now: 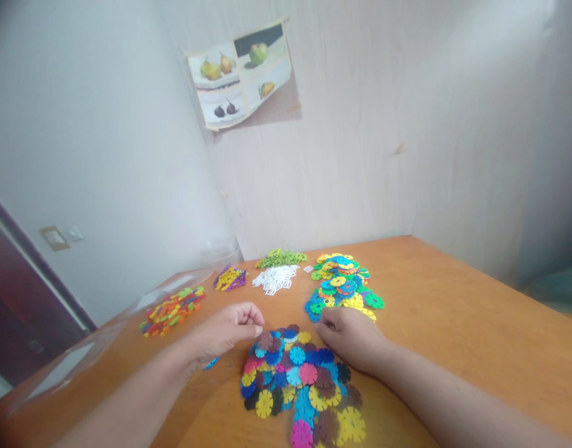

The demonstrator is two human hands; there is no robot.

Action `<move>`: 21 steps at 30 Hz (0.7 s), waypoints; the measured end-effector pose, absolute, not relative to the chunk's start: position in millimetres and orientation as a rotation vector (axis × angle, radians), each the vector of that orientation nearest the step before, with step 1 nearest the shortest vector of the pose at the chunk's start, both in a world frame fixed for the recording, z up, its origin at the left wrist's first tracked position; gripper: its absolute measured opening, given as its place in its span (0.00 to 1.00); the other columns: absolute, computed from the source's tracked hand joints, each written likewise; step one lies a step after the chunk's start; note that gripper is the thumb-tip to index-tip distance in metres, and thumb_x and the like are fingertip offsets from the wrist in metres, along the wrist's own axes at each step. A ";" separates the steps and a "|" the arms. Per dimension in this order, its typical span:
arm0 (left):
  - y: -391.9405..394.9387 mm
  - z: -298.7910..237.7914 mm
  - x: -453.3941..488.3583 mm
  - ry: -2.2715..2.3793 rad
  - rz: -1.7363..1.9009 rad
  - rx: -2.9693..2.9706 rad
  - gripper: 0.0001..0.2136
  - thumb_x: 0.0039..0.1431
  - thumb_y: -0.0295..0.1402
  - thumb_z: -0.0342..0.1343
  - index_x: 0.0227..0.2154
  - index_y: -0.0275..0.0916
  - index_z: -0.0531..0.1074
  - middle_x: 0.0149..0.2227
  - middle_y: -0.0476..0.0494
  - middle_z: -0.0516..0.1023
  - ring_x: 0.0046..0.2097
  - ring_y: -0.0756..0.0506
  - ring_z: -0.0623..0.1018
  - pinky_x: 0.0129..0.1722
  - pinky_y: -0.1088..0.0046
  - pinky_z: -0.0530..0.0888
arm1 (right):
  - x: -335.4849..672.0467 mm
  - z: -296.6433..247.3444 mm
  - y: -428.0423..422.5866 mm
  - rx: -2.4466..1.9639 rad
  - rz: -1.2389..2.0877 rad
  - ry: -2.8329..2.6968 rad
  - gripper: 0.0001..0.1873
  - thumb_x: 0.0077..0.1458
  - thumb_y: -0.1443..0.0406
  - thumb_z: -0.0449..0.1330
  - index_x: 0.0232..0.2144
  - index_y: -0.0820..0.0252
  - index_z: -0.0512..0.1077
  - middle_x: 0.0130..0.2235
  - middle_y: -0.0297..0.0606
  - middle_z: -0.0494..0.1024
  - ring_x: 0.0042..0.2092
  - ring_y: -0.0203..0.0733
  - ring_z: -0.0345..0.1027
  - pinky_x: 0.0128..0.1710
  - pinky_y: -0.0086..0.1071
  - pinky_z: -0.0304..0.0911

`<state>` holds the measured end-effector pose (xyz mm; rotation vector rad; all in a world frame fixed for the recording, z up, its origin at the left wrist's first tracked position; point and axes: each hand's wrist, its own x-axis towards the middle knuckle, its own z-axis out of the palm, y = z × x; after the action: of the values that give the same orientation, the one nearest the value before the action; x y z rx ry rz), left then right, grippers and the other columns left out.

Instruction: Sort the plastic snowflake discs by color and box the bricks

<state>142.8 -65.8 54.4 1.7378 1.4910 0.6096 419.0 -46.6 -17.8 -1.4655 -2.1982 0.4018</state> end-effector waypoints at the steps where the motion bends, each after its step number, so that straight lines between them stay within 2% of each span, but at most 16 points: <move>1: -63.8 54.0 140.9 1.510 0.615 1.757 0.10 0.48 0.35 0.60 0.34 0.37 0.73 0.28 0.51 0.72 0.30 0.51 0.69 0.29 0.76 0.63 | 419.2 -17.9 -46.5 -1.465 0.404 -2.198 0.17 0.62 0.57 0.52 0.23 0.58 0.64 0.24 0.32 0.70 0.27 0.34 0.60 0.26 0.29 0.44; 5: -42.7 50.7 116.8 1.670 0.717 1.818 0.08 0.50 0.35 0.57 0.33 0.38 0.72 0.27 0.51 0.71 0.29 0.50 0.69 0.28 0.76 0.64 | 419.3 -16.1 -47.3 -1.456 0.430 -2.193 0.17 0.62 0.57 0.52 0.23 0.58 0.64 0.24 0.32 0.70 0.27 0.35 0.61 0.26 0.29 0.45; 9: -20.1 40.3 85.4 1.926 0.709 1.864 0.06 0.48 0.32 0.58 0.30 0.38 0.73 0.27 0.49 0.74 0.31 0.48 0.72 0.29 0.76 0.65 | 418.4 -13.8 -48.3 -1.452 0.431 -2.188 0.18 0.62 0.57 0.51 0.22 0.58 0.63 0.24 0.33 0.71 0.28 0.36 0.62 0.27 0.29 0.46; 14: -11.9 24.9 74.7 1.932 0.550 2.014 0.06 0.45 0.33 0.62 0.28 0.41 0.78 0.29 0.48 0.79 0.33 0.46 0.75 0.31 0.75 0.66 | 417.7 -13.3 -48.7 -1.463 0.441 -2.177 0.17 0.61 0.58 0.52 0.22 0.58 0.64 0.24 0.33 0.71 0.27 0.35 0.61 0.27 0.29 0.45; 21: -10.6 20.7 87.0 1.957 0.522 2.091 0.03 0.43 0.31 0.62 0.24 0.43 0.79 0.29 0.47 0.80 0.33 0.46 0.76 0.33 0.74 0.65 | 420.2 -17.9 -46.1 -1.460 0.453 -2.191 0.17 0.61 0.57 0.52 0.23 0.58 0.65 0.25 0.33 0.72 0.28 0.37 0.63 0.28 0.30 0.47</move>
<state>87.0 -10.6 20.7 2.0912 1.9569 0.5224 420.2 -46.1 -17.9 -1.4601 -2.1906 0.4531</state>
